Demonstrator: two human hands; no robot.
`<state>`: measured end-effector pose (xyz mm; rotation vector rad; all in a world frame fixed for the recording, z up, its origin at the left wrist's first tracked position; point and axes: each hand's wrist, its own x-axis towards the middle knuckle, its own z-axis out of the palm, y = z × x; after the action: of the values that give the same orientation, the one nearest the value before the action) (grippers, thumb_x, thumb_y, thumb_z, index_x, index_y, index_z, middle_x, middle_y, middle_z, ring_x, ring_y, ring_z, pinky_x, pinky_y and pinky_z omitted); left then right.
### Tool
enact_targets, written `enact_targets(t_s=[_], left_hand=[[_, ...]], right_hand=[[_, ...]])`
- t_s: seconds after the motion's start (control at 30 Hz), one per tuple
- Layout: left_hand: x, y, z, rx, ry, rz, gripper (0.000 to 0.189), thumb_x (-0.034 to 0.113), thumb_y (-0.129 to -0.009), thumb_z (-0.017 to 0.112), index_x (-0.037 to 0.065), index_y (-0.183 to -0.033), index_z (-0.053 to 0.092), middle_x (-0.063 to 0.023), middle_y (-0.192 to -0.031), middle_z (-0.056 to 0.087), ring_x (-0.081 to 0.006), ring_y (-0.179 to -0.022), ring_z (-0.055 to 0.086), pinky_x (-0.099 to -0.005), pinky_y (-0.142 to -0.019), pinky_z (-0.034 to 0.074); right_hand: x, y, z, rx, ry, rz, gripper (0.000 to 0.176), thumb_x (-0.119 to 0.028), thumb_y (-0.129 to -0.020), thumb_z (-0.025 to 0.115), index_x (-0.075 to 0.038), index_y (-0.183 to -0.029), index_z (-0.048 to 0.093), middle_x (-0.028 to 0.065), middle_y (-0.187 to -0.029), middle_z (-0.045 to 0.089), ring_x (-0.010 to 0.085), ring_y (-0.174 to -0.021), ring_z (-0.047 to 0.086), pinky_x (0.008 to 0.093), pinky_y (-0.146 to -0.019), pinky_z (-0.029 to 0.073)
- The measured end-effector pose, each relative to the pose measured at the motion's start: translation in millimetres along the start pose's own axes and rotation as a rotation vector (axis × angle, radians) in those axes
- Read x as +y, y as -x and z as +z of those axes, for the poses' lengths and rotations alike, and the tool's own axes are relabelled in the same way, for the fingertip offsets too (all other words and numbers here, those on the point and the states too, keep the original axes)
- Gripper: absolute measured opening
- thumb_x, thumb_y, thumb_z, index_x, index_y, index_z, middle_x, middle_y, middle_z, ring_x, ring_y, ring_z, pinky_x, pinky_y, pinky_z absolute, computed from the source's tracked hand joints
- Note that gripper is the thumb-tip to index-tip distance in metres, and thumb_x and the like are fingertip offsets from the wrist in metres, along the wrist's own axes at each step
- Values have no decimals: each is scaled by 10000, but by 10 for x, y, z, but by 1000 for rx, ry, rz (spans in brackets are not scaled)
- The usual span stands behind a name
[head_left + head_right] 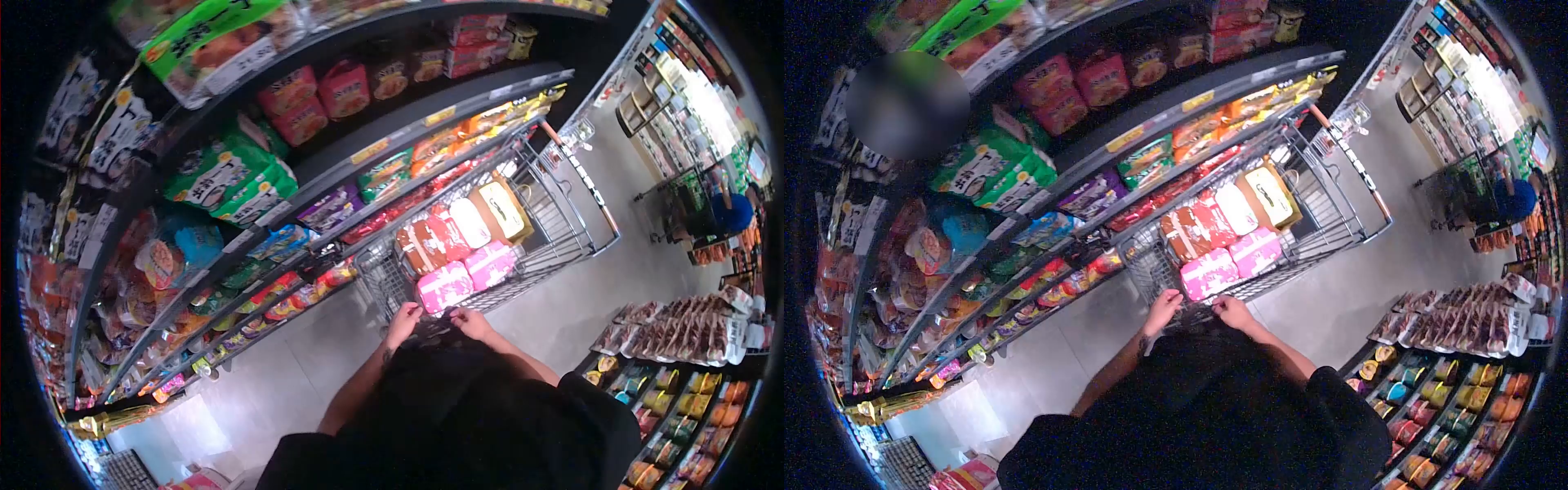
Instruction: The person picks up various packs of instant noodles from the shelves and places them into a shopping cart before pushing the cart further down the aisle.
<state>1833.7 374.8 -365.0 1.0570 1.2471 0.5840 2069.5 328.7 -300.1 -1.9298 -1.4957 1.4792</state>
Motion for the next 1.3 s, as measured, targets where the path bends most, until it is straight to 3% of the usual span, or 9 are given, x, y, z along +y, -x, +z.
enact_targets(t_s=[0.13, 0.27, 0.43, 0.67, 0.77, 0.97, 1.17, 1.23, 1.3], left_hand=[[368, -106, 186, -43, -544, -27, 496, 430, -862, 610, -24, -1056, 562, -217, -993, 658, -302, -915, 658, -371, -784, 496], [183, -465, 359, 115, -652, -258, 517, 471, -840, 590, 11, -1076, 583, -195, -949, 673, -307, -903, 661, -407, -770, 496], [128, -530, 464, 175, -365, -297, 462, 390, -842, 570, 44, -1148, 585, -208, -924, 672, -322, -839, 670, -416, -742, 505], [-281, -617, 568, 457, -418, -278, 456, 414, -836, 621, -32, -927, 653, -214, -877, 676, -329, -867, 666, -427, -755, 496], [50, -513, 586, 377, -332, -202, 475, 436, -855, 605, -29, -941, 651, -212, -889, 676, -332, -884, 661, -420, -781, 492], [-1180, -1048, 337, 148, -179, -3, 408, 378, -878, 565, -5, -985, 656, -160, -879, 686, -271, -830, 662, -399, -753, 494], [57, -554, 570, 99, -202, -170, 401, 389, -895, 524, 22, -965, 671, -191, -864, 675, -319, -807, 662, -429, -748, 496], [244, -456, 678, 303, -742, 174, 410, 419, -893, 537, 36, -942, 676, -218, -834, 658, -356, -791, 652, -438, -722, 499], [838, -187, 737, 297, -752, 97, 412, 428, -890, 545, 41, -936, 677, -223, -829, 652, -372, -788, 643, -452, -714, 497]], right_hand=[[340, 58, -382, 123, 6, 40, 247, -182, -883, 613, -17, -1066, 637, 117, -905, 683, 203, -817, 651, 319, -772, 511], [632, -24, -649, 164, -110, 42, 270, -190, -902, 594, -6, -1098, 621, 111, -895, 683, 172, -783, 648, 303, -720, 505], [804, -100, -1161, 124, -377, 22, 241, -171, -938, 547, -20, -1117, 603, 62, -829, 663, 131, -699, 650, 276, -573, 492], [910, -250, -1576, 48, -427, 49, 208, -166, -946, 537, -4, -1057, 605, 59, -798, 644, 122, -631, 644, 259, -537, 499], [967, -315, -1630, -20, -315, 31, 262, -236, -983, 501, -12, -1088, 589, 53, -869, 651, 117, -678, 640, 258, -593, 497], [1020, -364, -1620, -2, -270, 15, 244, -191, -955, 536, 6, -1080, 608, 52, -863, 662, 122, -731, 630, 273, -648, 499], [776, -304, -1543, 60, 46, 22, 309, -273, -873, 630, -61, -1098, 621, 106, -867, 678, 195, -767, 648, 326, -702, 506], [666, -309, -1494, 66, 126, -18, 346, -319, -858, 642, -73, -1100, 623, 132, -869, 677, 226, -788, 653, 341, -726, 509], [612, -333, -1429, 15, 269, 78, 426, -405, -834, 646, -106, -1137, 623, 170, -902, 674, 289, -854, 655, 373, -781, 502]])
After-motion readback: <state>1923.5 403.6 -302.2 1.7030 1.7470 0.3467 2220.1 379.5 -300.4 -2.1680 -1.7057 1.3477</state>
